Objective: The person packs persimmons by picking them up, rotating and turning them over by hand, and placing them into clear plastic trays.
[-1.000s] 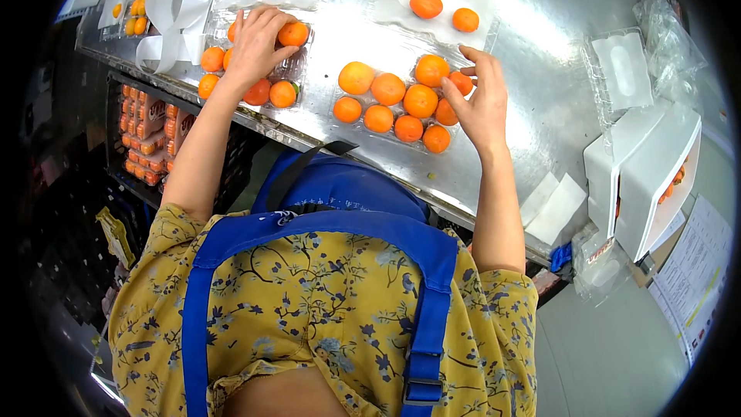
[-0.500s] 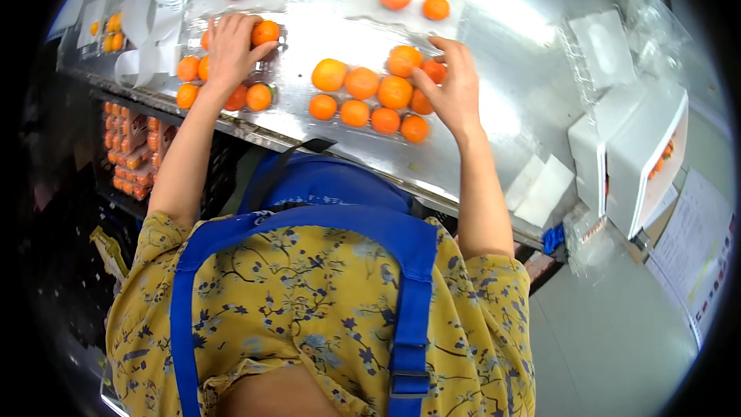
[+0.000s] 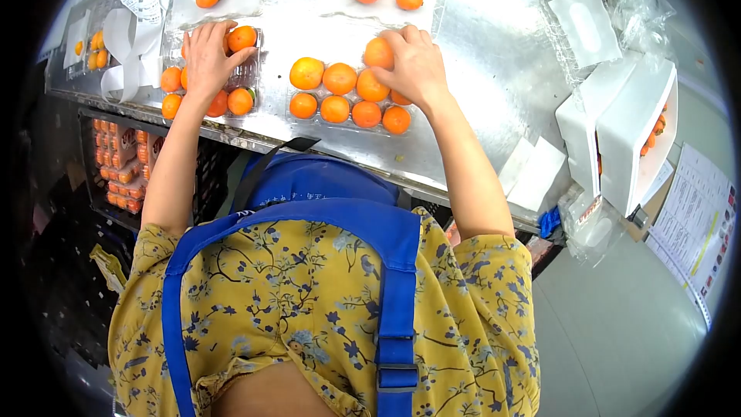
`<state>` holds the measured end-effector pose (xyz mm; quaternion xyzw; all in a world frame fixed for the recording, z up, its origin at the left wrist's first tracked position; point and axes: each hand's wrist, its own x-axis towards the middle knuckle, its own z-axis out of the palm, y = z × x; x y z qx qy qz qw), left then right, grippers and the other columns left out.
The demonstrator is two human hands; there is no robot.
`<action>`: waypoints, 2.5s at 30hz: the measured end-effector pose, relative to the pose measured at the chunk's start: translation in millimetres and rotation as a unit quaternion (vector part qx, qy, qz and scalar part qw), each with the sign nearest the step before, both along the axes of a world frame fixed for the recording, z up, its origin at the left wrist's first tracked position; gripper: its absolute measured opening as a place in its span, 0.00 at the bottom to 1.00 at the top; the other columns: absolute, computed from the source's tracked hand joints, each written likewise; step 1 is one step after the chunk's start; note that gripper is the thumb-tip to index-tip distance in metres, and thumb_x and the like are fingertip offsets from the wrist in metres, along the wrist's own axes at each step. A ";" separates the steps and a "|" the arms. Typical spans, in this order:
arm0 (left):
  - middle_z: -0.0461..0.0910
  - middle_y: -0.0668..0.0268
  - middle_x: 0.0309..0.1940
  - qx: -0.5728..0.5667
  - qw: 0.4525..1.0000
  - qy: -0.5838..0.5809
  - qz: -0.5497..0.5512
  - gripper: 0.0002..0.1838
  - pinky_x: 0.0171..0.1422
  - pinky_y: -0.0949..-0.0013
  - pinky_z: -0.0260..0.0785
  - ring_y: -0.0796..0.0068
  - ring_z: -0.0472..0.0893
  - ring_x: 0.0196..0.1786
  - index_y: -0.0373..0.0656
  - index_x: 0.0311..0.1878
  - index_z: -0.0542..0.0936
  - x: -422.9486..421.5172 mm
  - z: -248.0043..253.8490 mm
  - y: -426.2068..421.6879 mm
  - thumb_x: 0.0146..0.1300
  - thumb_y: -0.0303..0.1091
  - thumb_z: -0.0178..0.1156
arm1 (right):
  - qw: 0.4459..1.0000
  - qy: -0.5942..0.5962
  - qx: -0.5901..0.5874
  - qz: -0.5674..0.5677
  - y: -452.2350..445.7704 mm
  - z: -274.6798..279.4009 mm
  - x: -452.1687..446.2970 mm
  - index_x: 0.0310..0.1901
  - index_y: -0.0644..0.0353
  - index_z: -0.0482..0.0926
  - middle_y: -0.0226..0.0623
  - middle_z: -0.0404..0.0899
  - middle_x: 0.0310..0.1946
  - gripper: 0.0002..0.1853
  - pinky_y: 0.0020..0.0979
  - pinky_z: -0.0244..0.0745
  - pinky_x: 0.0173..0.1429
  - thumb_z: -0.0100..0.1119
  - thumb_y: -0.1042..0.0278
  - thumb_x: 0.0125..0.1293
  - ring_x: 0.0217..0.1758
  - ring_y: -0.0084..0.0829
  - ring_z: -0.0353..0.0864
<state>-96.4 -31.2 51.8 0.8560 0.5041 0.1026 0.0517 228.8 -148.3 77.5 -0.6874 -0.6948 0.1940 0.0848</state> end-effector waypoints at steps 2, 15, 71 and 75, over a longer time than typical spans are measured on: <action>0.78 0.66 0.46 0.022 1.000 -0.017 0.001 0.28 0.69 0.40 0.52 0.61 0.73 0.56 0.47 0.50 0.79 0.2 2.7 -1.8 0.47 0.48 0.73 | 1.000 0.013 0.014 0.003 1.0 -3.7 -0.1 0.52 0.56 0.76 0.41 0.75 0.45 0.29 0.40 0.70 0.57 0.71 0.58 0.46 0.51 0.44 0.73; 0.76 0.61 0.45 -0.022 0.969 -0.230 -0.086 0.24 0.59 0.58 0.62 0.59 0.72 0.54 0.43 0.47 0.78 45.5 42.4 -42.1 0.47 0.40 0.72 | 0.993 0.111 0.006 -0.040 5.5 -2.4 -1.9 0.44 0.58 0.75 0.43 0.75 0.43 0.23 0.40 0.74 0.51 0.71 0.65 0.44 0.48 0.45 0.76; 0.77 0.58 0.52 -0.507 0.601 -0.613 0.080 0.23 0.58 0.65 0.73 0.66 0.79 0.51 0.39 0.62 0.72 64.8 71.7 -94.6 0.65 0.35 0.61 | 0.648 0.722 -0.174 -0.165 -7.8 43.9 -57.2 0.57 0.65 0.71 0.37 0.79 0.48 0.24 0.31 0.76 0.54 0.65 0.63 0.63 0.50 0.28 0.79; 0.74 0.61 0.55 -0.364 0.747 -0.557 -0.006 0.30 0.59 0.64 0.71 0.68 0.76 0.54 0.42 0.62 0.73 74.5 76.0 -96.4 0.55 0.32 0.69 | 0.617 0.749 -0.195 -0.146 -10.6 42.5 -63.8 0.58 0.65 0.70 0.38 0.79 0.49 0.25 0.31 0.75 0.55 0.65 0.61 0.63 0.50 0.29 0.79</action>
